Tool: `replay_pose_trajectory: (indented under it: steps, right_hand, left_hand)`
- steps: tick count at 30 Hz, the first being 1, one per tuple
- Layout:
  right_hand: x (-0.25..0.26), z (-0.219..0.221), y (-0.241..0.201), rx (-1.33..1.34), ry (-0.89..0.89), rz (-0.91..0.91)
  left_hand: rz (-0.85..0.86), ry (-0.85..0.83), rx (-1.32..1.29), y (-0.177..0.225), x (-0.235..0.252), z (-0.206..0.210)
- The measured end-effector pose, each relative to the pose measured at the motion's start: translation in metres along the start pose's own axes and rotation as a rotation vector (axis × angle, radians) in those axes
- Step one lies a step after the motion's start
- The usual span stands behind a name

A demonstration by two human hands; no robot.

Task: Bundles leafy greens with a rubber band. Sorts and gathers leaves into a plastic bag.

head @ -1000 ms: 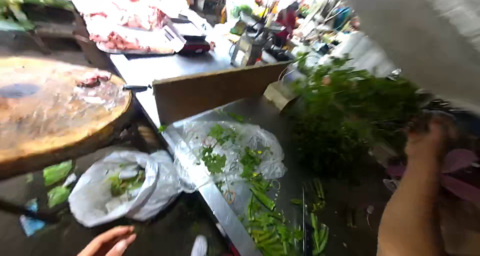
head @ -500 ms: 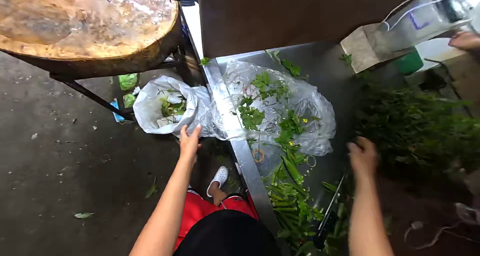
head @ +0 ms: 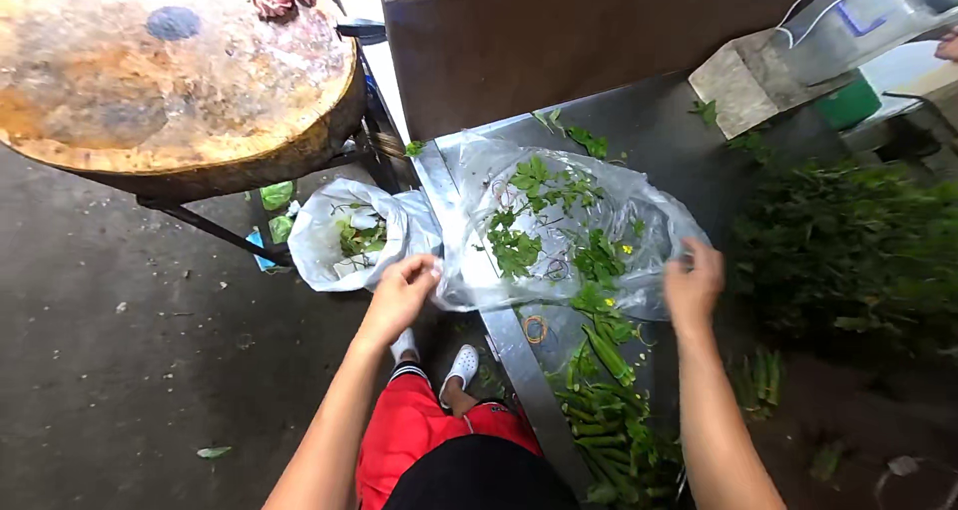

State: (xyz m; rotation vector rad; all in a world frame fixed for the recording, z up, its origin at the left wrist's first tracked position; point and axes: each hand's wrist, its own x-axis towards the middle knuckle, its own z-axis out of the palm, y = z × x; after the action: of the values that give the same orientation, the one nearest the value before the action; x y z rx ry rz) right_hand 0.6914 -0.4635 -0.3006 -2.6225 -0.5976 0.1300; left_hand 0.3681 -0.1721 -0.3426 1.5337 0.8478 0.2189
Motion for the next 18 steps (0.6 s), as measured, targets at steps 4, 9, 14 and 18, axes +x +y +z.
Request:
replay_pose_trajectory:
  steps: [4,9,14,18]
  right_hand:
    - [-0.009,0.079,-0.025,-0.003,-0.408,-0.248]
    - [-0.005,0.124,-0.035,-0.216,-0.412,-0.043]
    - [-0.009,0.127,-0.049,-0.331,-0.393,0.011]
    - [-0.007,0.112,-0.063,-0.135,-0.219,0.080]
  left_hand:
    - [-0.121,0.057,0.306,-0.023,-0.008,0.005]
    - [0.538,0.428,0.468,0.006,0.008,0.013]
    - [0.630,-0.066,0.543,0.055,0.094,0.056]
    - [0.394,-0.168,0.786,0.059,0.177,0.077]
